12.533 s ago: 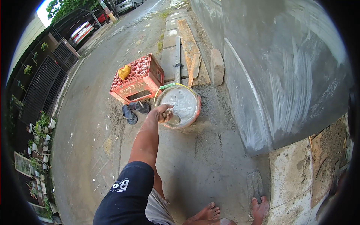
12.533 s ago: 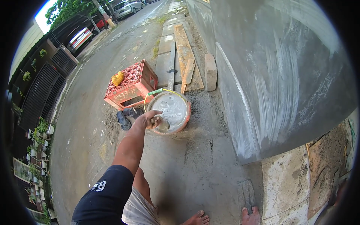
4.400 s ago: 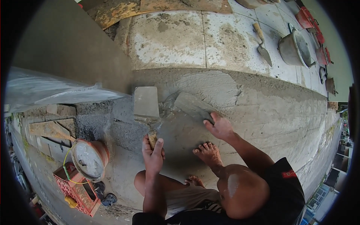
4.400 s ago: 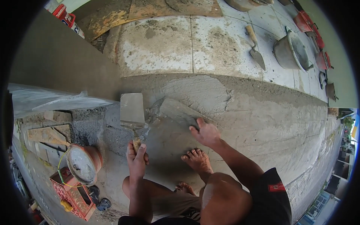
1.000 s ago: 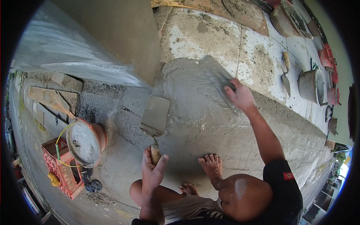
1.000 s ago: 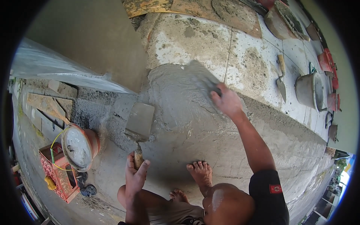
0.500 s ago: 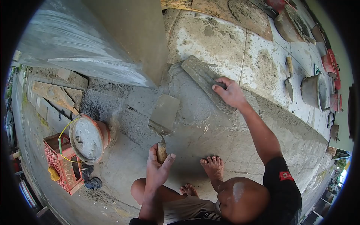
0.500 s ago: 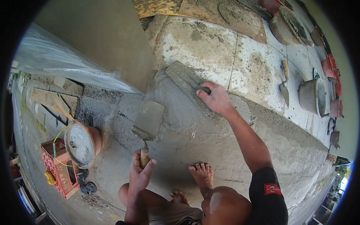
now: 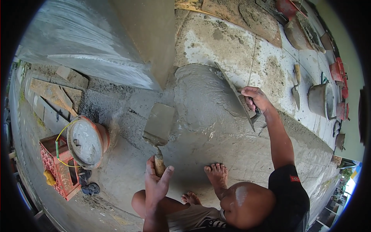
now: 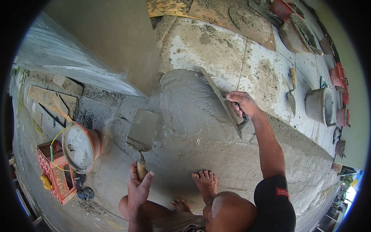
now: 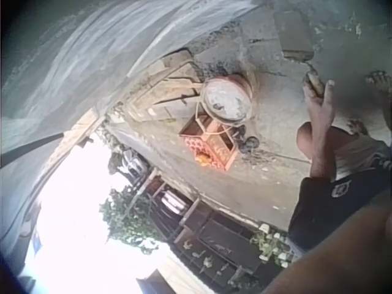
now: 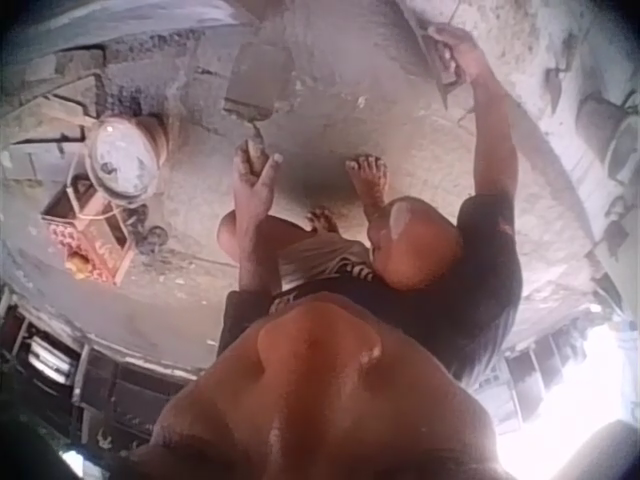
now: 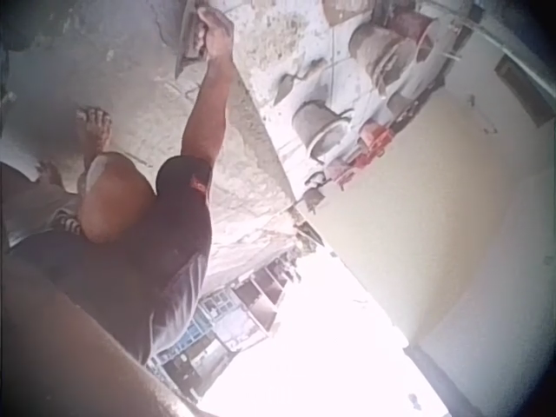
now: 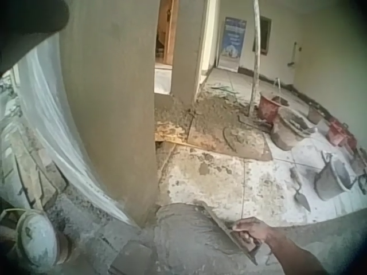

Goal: Leveling and smoothing wet cement along a floor edge using a trowel and a float.

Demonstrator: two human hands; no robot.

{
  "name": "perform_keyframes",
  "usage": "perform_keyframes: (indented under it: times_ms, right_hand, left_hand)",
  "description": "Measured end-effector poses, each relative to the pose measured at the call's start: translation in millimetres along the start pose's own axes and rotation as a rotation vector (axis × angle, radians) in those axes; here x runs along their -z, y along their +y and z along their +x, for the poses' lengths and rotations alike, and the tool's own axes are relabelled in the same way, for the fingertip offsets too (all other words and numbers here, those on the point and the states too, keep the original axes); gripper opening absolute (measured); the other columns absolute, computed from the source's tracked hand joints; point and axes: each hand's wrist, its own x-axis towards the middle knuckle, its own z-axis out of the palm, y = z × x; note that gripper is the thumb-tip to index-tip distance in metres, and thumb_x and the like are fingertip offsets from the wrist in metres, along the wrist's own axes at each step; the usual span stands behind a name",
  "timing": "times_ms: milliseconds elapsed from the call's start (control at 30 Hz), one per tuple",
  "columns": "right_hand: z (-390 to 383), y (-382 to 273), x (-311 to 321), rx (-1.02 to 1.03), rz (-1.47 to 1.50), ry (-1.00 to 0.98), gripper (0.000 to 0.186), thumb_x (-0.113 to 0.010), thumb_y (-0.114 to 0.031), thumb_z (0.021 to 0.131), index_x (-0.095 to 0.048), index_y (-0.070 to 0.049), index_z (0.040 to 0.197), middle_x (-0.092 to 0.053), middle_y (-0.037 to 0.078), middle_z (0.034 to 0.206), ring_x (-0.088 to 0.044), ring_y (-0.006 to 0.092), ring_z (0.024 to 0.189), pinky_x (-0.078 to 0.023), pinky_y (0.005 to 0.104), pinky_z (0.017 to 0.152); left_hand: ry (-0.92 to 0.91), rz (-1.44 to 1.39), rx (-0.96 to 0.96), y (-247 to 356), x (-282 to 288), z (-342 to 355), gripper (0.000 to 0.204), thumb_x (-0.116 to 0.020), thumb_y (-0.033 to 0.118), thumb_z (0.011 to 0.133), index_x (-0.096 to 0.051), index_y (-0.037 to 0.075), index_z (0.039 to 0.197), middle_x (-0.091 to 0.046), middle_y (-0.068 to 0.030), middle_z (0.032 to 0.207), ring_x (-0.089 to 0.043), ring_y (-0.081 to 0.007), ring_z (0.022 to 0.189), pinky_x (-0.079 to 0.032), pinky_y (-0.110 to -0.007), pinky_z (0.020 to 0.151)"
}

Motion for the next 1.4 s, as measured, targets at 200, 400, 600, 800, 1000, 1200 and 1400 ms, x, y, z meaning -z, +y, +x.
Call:
perform_keyframes:
  times_ms: [200, 400, 600, 800, 1000, 1200, 1400]
  right_hand:
    - [40.4, -26.2, -36.6, -0.047, -0.114, -0.095, 0.026, -0.070, -0.032, 0.095, -0.062, -0.009, 0.086, -0.045, -0.004, 0.055, -0.039, 0.0069, 0.039, -0.032, 0.0260, 0.038]
    - [59.6, -35.5, -80.0, -0.036, -0.310, -0.268, 0.027, -0.069, -0.033, 0.096, -0.070, -0.007, 0.095, -0.046, -0.004, 0.056, -0.037, 0.0064, 0.039, -0.031, 0.0257, 0.038]
    - [19.2, -19.7, -102.8, 0.301, -0.980, 0.002, 0.045, -0.064, -0.047, 0.090, -0.070, -0.010, 0.114, -0.073, 0.020, 0.097, -0.070, 0.0349, 0.099, -0.054, 0.0470, 0.088]
    - [23.5, -38.0, -119.9, 0.345, -1.316, 0.091, 0.046, -0.058, -0.045, 0.094, -0.064, -0.012, 0.126, -0.071, 0.024, 0.100, -0.068, 0.0421, 0.100, -0.055, 0.0523, 0.086]
    - [41.7, -54.7, -121.2, 0.332, -1.308, 0.101, 0.044, -0.057, -0.044, 0.096, -0.064, -0.011, 0.124, -0.071, 0.023, 0.096, -0.069, 0.0430, 0.095, -0.055, 0.0527, 0.085]
    - [-2.0, -25.1, -103.0, 0.262, -1.215, 0.293, 0.045, -0.057, -0.045, 0.095, -0.064, -0.012, 0.125, -0.071, 0.025, 0.096, -0.069, 0.0437, 0.096, -0.055, 0.0530, 0.085]
    - [22.3, -21.5, -114.2, 0.321, -1.154, 0.222, 0.045, -0.057, -0.046, 0.095, -0.064, -0.014, 0.126, -0.071, 0.026, 0.096, -0.068, 0.0446, 0.096, -0.055, 0.0535, 0.083]
  left_hand:
    - [0.007, 0.082, -0.037, -4.3, -5.1, 1.8, 0.050, -0.074, 0.015, 0.091, -0.049, -0.003, 0.130, -0.056, -0.0042, 0.096, -0.051, -0.0109, 0.085, -0.047, -0.026, 0.077]
    - [-0.017, 0.165, -0.071, -7.1, -8.8, 4.9, 0.051, -0.075, 0.018, 0.090, -0.050, -0.004, 0.129, -0.059, -0.0087, 0.096, -0.054, -0.0147, 0.085, -0.049, -0.030, 0.078]
    - [-0.002, 0.179, -0.075, -4.9, -5.8, 3.9, 0.051, -0.075, 0.018, 0.090, -0.049, -0.004, 0.129, -0.059, -0.0091, 0.095, -0.055, -0.0158, 0.084, -0.049, -0.031, 0.079]
    - [-0.009, 0.154, -0.026, -4.0, -6.4, 2.1, 0.053, -0.076, 0.019, 0.089, -0.049, -0.004, 0.129, -0.058, -0.0080, 0.089, -0.054, -0.0161, 0.081, -0.049, -0.031, 0.076]
    - [-0.030, 0.267, -0.055, -12.4, -7.8, 10.2, 0.056, -0.077, 0.022, 0.088, -0.049, -0.003, 0.130, -0.058, -0.0082, 0.086, -0.053, -0.0169, 0.076, -0.048, -0.032, 0.071]
    - [-0.003, 0.311, -0.070, -4.3, -2.9, 5.4, 0.058, -0.076, 0.024, 0.088, -0.048, -0.003, 0.131, -0.060, -0.0086, 0.085, -0.054, -0.0175, 0.075, -0.048, -0.033, 0.070]
    - [0.013, 0.299, -0.026, -4.3, -2.3, 0.4, 0.059, -0.077, 0.023, 0.088, -0.048, -0.004, 0.132, -0.059, -0.0086, 0.084, -0.054, -0.0163, 0.075, -0.049, -0.032, 0.070]
